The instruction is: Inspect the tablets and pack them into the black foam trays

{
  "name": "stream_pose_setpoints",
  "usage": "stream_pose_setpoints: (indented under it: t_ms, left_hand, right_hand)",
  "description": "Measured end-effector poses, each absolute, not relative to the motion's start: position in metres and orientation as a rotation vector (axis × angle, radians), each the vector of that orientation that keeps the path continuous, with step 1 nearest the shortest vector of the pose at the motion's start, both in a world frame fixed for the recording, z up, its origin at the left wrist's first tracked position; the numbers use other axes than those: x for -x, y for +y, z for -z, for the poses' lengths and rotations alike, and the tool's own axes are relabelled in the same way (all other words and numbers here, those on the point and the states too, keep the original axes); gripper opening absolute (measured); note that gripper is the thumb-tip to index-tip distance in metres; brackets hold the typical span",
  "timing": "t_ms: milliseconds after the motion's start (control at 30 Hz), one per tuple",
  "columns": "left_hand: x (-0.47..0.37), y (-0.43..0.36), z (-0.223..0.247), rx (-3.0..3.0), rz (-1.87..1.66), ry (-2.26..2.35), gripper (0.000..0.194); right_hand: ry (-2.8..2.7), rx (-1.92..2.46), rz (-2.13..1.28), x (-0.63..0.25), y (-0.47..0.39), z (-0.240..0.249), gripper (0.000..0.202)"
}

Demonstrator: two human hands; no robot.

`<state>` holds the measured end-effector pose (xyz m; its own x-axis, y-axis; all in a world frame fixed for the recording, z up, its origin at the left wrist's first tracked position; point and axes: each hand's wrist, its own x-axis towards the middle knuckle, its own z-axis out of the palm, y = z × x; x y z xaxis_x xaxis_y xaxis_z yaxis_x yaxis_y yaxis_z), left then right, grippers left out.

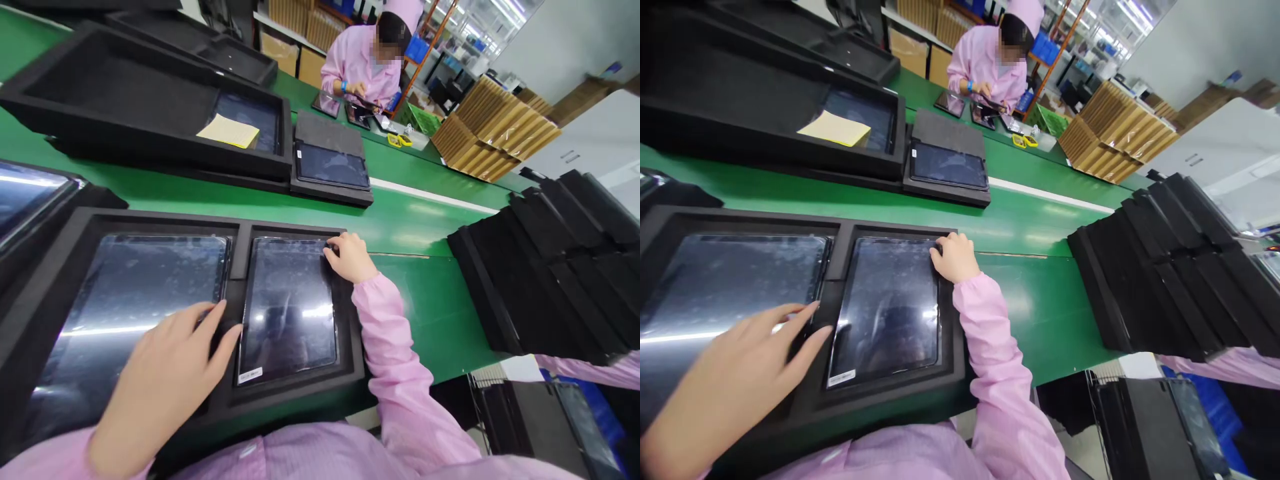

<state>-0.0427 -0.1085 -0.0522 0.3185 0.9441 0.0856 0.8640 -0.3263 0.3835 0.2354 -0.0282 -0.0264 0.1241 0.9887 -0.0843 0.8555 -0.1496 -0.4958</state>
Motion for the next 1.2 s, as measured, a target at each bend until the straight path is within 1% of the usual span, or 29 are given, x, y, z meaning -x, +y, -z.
stream_pose_setpoints:
  t_ms: [67,133,267,367,467,567,667,800,900,1067,1200]
  left_hand:
    - [0.018,-0.094,0.047,-2.393,-0.178,1.647,0.066]
    - [0.002,-0.085,0.044,-2.348,-0.096,1.683,0.066]
    - [-0.006,-0.082,0.051,-1.98,-0.276,1.744,0.071]
    - [-0.007,-0.087,0.053,-1.561,-0.497,1.771,0.066]
    - [-0.012,-0.093,0.045,-1.134,-0.689,1.642,0.064]
    - [-0.014,-0.093,0.033,-0.897,-0.874,1.465,0.065]
    - [-0.01,-0.085,0.025,-0.876,-1.002,1.333,0.066]
    - [-0.007,-0.072,0.016,-0.813,-1.041,1.207,0.065]
    - [-0.009,-0.069,0.013,-0.667,-0.98,1.219,0.063]
    - [-0.009,-0.068,0.014,-0.455,-0.907,1.271,0.058]
    - [-0.008,-0.068,0.015,-0.346,-0.876,1.288,0.053]
  right_hand:
    - [-1.806,2.162,-0.516,-0.226,-0.026,0.027,0.018]
    - [-1.791,2.206,-0.491,-0.221,-0.028,0.029,0.02]
    - [-1.679,2.211,-0.536,-0.219,-0.025,0.036,0.024]
    - [-1.543,2.132,-0.596,-0.221,-0.02,0.041,0.017]
    - [-1.412,1.958,-0.663,-0.229,-0.019,0.038,0.014]
    - [-1.333,1.684,-0.755,-0.242,-0.026,0.022,0.02]
    - [-1.301,1.43,-0.84,-0.25,-0.035,0.001,0.031]
    - [-1.107,1.193,-0.986,-0.246,-0.039,-0.015,0.038]
    - [-0.983,1.162,-1.047,-0.239,-0.041,-0.018,0.047]
    - [-1.032,1.167,-1.077,-0.237,-0.048,-0.022,0.051]
    - [-1.147,1.162,-1.021,-0.239,-0.054,-0.024,0.051]
